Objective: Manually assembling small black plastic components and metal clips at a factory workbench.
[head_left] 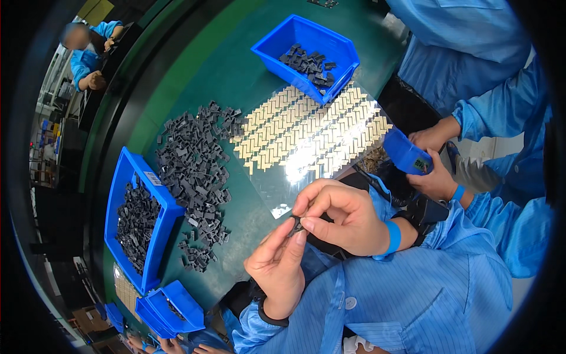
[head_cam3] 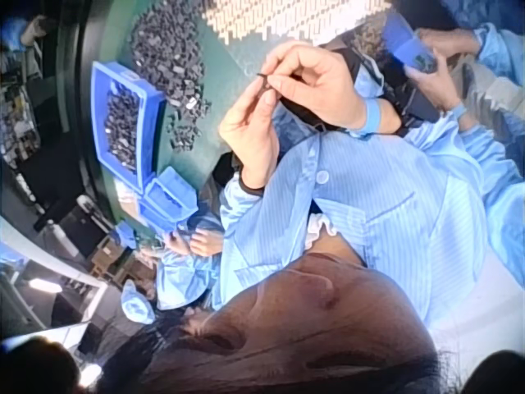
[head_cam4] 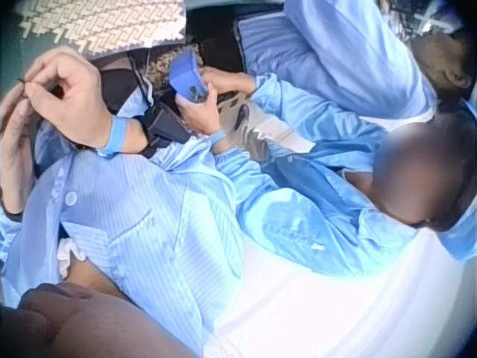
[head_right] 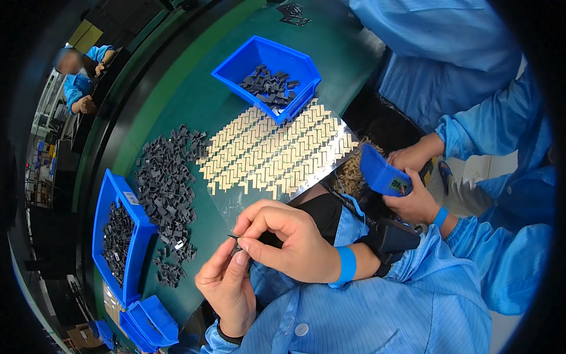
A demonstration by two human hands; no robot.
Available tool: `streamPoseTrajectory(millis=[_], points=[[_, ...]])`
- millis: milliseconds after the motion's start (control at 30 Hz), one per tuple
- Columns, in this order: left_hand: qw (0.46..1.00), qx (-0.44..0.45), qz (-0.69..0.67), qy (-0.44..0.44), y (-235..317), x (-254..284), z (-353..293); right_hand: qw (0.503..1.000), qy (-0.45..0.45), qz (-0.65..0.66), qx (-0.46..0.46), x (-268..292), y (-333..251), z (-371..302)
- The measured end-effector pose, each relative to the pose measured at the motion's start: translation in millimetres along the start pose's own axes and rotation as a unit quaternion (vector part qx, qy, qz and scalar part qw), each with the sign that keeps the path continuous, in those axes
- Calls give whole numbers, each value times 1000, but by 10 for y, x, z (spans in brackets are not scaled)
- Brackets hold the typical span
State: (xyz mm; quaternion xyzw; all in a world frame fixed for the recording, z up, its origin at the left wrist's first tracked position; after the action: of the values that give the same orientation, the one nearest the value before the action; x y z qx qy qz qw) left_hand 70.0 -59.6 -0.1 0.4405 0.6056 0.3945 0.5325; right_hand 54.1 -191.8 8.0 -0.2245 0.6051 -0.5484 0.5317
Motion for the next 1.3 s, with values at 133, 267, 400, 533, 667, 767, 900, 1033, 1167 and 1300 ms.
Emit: streamPoseTrajectory(millis=[133, 267, 400, 533, 667, 767, 900, 1033, 1167, 1300], points=[[1000, -2, 8, 1, -9, 20, -3, 999, 29, -27, 24, 18, -13, 7], [1000, 0, 4, 0, -11, 8, 1, 998, 32, -45, 44, 24, -38, 9], [1000, 12, -5, -3, -11, -12, 0, 996, 36, -52, 57, 30, -64, 8], [1000, 14, -5, 0, -3, -11, -8, 995, 37, -61, 69, 25, -91, 7], [1000, 14, -3, -1, -12, -9, -2, 994, 38, -70, 78, 25, -111, 15], [1000, 16, -5, 5, -2, -8, -2, 993, 38, -73, 81, 20, -121, 15], [999, 31, -15, 5, -40, 12, 5, 993, 35, -75, 84, 12, -125, 10], [998, 46, -39, 9, -73, 14, 12, 994, 11, -68, 86, -1, -102, -12], [996, 58, -69, 18, -83, 13, 15, 994, 5, -63, 84, -4, -76, -9], [996, 39, -76, 6, -73, 17, 14, 993, -11, -77, 91, -10, -97, 25]])
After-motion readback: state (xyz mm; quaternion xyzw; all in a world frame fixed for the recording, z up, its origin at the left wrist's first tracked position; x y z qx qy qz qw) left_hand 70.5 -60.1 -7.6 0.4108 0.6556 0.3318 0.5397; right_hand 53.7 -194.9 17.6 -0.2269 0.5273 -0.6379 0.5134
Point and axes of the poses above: each hand's wrist, its own z-axis towards the middle knuckle, its own x-axis out of the back of the hand, y = z × x, the point moved 8 cm from there along z, towards the middle knuckle, and after that the axes turned 15 degrees about y, right-handed, at the moved point
